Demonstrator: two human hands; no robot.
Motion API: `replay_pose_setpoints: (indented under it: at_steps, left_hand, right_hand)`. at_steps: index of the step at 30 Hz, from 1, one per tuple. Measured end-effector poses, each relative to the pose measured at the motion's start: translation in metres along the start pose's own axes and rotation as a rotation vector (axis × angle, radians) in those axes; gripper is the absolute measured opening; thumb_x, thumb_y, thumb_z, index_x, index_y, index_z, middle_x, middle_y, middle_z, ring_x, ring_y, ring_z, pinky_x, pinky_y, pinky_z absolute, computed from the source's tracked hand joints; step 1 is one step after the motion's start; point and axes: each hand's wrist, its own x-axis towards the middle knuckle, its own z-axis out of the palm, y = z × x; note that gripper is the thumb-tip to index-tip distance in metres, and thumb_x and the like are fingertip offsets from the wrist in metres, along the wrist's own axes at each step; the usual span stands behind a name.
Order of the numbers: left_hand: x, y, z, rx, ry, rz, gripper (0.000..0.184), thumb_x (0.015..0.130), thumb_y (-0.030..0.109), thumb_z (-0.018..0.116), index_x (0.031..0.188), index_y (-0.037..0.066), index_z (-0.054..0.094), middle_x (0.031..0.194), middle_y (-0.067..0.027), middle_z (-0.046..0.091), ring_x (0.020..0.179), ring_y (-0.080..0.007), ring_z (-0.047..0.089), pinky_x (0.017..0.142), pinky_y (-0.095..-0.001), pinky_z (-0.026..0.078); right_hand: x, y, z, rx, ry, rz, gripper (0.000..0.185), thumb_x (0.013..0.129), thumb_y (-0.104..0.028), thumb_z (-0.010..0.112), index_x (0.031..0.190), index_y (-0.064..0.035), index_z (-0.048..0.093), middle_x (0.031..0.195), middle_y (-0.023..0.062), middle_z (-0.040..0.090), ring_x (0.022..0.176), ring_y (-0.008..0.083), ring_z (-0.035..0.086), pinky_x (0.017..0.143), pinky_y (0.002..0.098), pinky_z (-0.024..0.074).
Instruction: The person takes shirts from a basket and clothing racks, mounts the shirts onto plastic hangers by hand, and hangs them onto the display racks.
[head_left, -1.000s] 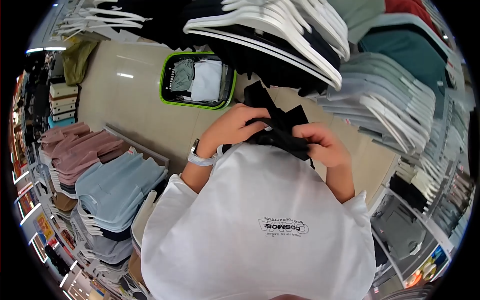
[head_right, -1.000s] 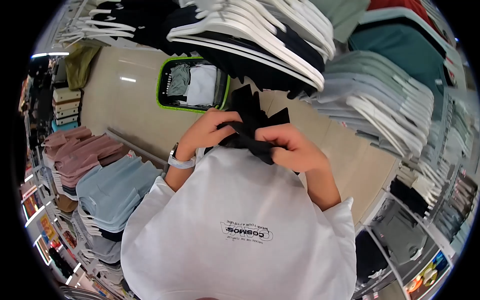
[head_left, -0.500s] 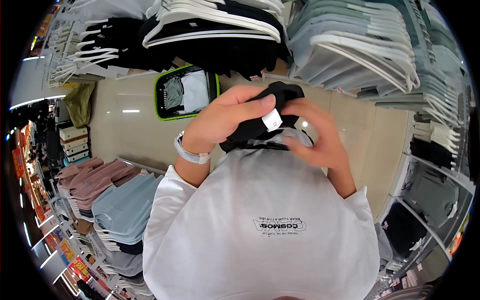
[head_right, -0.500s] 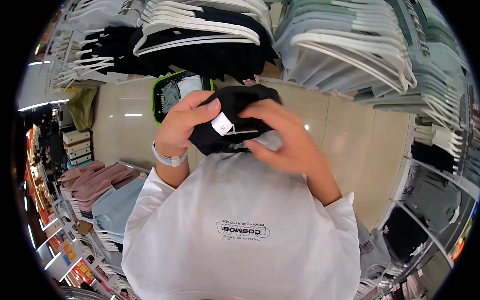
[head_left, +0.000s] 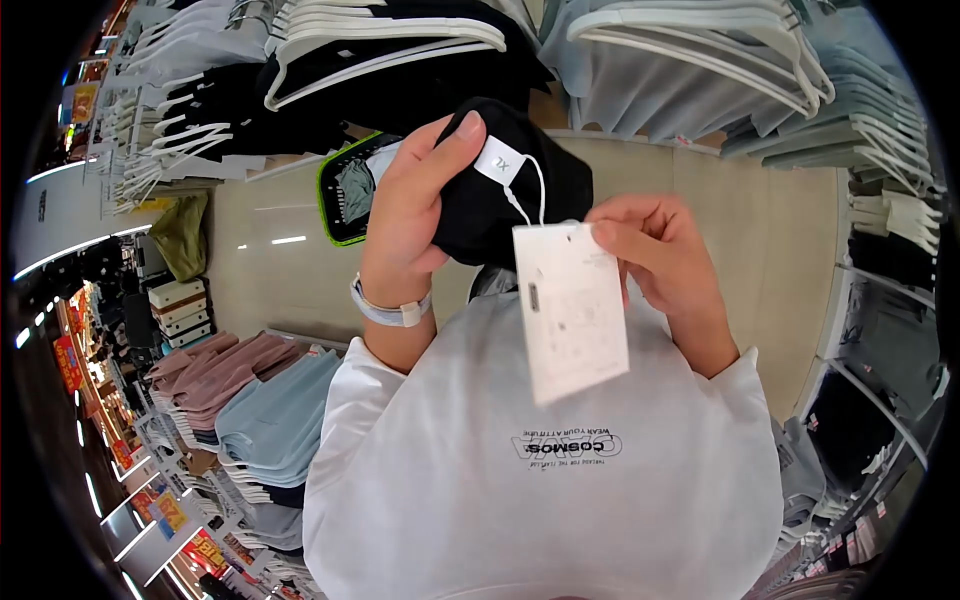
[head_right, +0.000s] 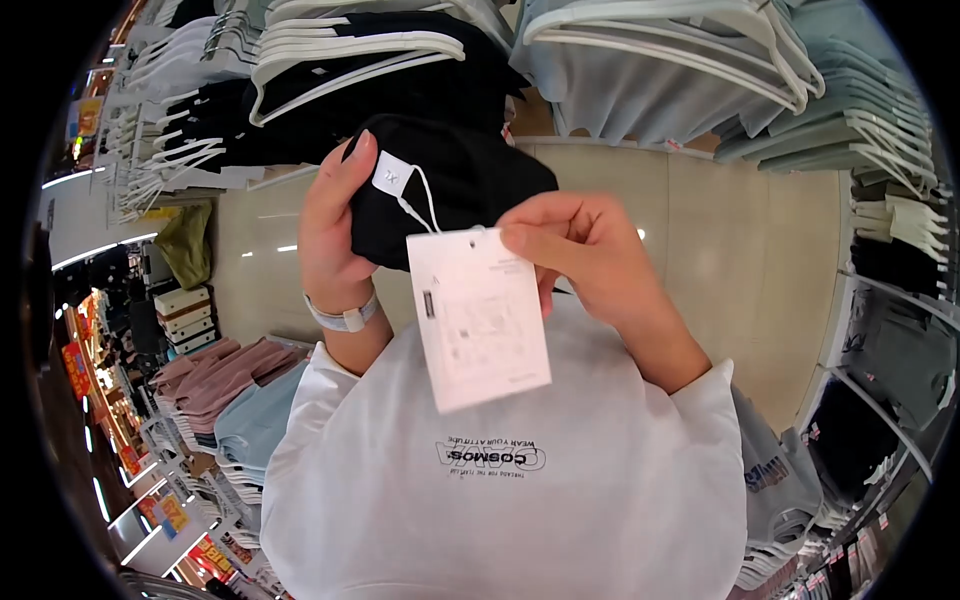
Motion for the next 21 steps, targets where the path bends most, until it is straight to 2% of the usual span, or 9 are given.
replay_pose_setpoints:
  at_steps: [2,5,12,18,20,21]
  left_hand:
    - [0.0,-0.005,0.004,-0.014,0.015,0.017,0.025,0.092,0.021,0.052,0.103,0.0,0.06,0.09,-0.0051,0.066,0.079,-0.0112,0.063,0.07,-0.0228,0.05]
    - [-0.005,-0.006,0.013,-0.002,0.053,0.043,0.026,0.093,0.021,0.05,0.104,-0.001,0.059,0.091,-0.0068,0.066,0.079,-0.0123,0.064,0.07,-0.0231,0.051]
    - [-0.007,-0.009,0.009,-0.027,-0.026,0.022,0.029,0.094,0.021,0.047,0.107,-0.003,0.058,0.093,-0.0085,0.065,0.08,-0.0136,0.064,0.07,-0.024,0.051]
    - [-0.01,-0.008,0.01,-0.021,-0.003,0.04,0.03,0.094,0.022,0.047,0.106,-0.003,0.058,0.092,-0.0076,0.065,0.081,-0.0124,0.063,0.071,-0.0232,0.05]
    - [-0.01,-0.009,0.011,0.0,-0.025,0.034,0.029,0.094,0.022,0.048,0.106,-0.003,0.058,0.092,-0.007,0.065,0.08,-0.0116,0.063,0.071,-0.0229,0.049]
    - [-0.011,-0.009,0.011,0.022,-0.05,0.023,0.029,0.094,0.022,0.049,0.106,-0.003,0.059,0.092,-0.0064,0.065,0.08,-0.0109,0.062,0.071,-0.0225,0.049]
  right_hand:
    - [-0.004,0.002,0.005,-0.093,0.146,-0.065,0.017,0.085,-0.011,0.062,0.09,0.0049,0.064,0.072,0.0102,0.066,0.052,0.0113,0.06,0.038,0.0218,0.0442]
    - [-0.015,-0.008,0.013,-0.175,0.215,-0.05,0.016,0.085,-0.01,0.061,0.09,0.0048,0.064,0.072,0.0093,0.066,0.051,0.009,0.058,0.037,0.0215,0.0428]
    - [-0.026,-0.013,0.023,-0.195,0.269,-0.05,0.016,0.086,-0.01,0.06,0.09,0.0044,0.065,0.071,0.0076,0.066,0.052,0.0065,0.056,0.036,0.0204,0.0405]
    - [-0.023,-0.009,0.022,-0.239,0.191,-0.019,0.01,0.086,-0.005,0.055,0.09,0.0018,0.061,0.081,0.0087,0.066,0.06,0.0058,0.057,0.039,0.0201,0.0398]
    - [-0.016,0.009,0.01,-0.062,-0.037,-0.02,0.004,0.084,-0.005,0.053,0.084,-0.0022,0.056,0.08,0.008,0.064,0.068,0.0085,0.057,0.049,0.0216,0.0412]
    - [-0.012,0.018,0.012,0.156,-0.092,-0.016,0.007,0.082,-0.008,0.055,0.077,-0.0047,0.051,0.072,0.0067,0.06,0.069,0.0131,0.055,0.058,0.0234,0.0405]
